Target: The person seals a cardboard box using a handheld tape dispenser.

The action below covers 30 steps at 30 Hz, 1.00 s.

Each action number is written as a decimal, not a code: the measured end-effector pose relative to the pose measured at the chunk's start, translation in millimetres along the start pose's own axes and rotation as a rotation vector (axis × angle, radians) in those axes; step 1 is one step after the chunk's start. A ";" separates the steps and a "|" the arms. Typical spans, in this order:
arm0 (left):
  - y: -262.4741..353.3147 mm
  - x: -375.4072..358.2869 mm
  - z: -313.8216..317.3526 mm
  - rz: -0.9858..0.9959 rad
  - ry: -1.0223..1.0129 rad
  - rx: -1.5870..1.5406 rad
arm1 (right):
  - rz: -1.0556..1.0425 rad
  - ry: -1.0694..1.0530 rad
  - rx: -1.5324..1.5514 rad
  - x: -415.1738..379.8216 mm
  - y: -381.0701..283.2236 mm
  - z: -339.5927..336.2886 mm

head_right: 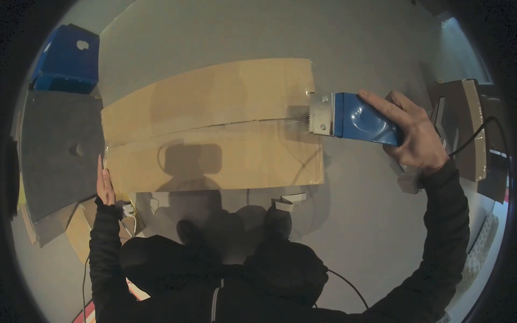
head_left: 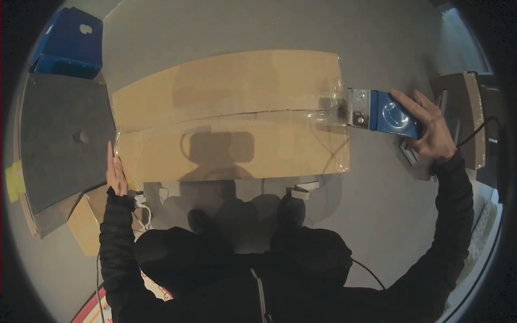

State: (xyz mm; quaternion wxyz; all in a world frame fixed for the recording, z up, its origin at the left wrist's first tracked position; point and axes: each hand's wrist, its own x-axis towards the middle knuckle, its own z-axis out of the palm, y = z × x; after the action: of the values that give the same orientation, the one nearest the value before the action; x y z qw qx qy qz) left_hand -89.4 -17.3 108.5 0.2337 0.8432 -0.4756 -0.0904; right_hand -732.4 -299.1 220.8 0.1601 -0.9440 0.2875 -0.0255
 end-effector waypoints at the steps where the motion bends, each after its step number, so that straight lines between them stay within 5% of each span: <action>1: -10.0 0.3 0.6 0.002 -0.016 -0.015 | 0.037 -0.062 -0.018 -2.7 7.1 7.7; 6: 2.3 5.8 -7.2 -0.004 -0.066 0.099 | 0.053 -0.096 0.062 -14.1 36.9 59.0; 12: 95.5 27.2 1.4 0.481 -0.345 0.714 | 0.075 0.079 0.276 -21.4 50.5 110.6; 15: 115.2 27.8 31.1 0.757 -0.370 0.650 | 0.067 0.129 0.299 -20.9 55.3 124.2; 18: 142.5 18.6 40.4 0.622 -0.518 0.579 | 0.047 0.149 0.321 -18.6 65.4 141.0; 30: 301.0 -24.5 88.0 0.891 -0.749 0.363 | -0.071 0.283 0.393 -6.8 65.0 154.3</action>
State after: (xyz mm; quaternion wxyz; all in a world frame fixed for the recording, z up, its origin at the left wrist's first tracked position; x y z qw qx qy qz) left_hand -364.1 -155.7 174.3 -0.0817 0.5004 -0.8403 -0.1920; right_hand -751.2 -301.9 54.3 0.2979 -0.8912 0.2631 -0.2183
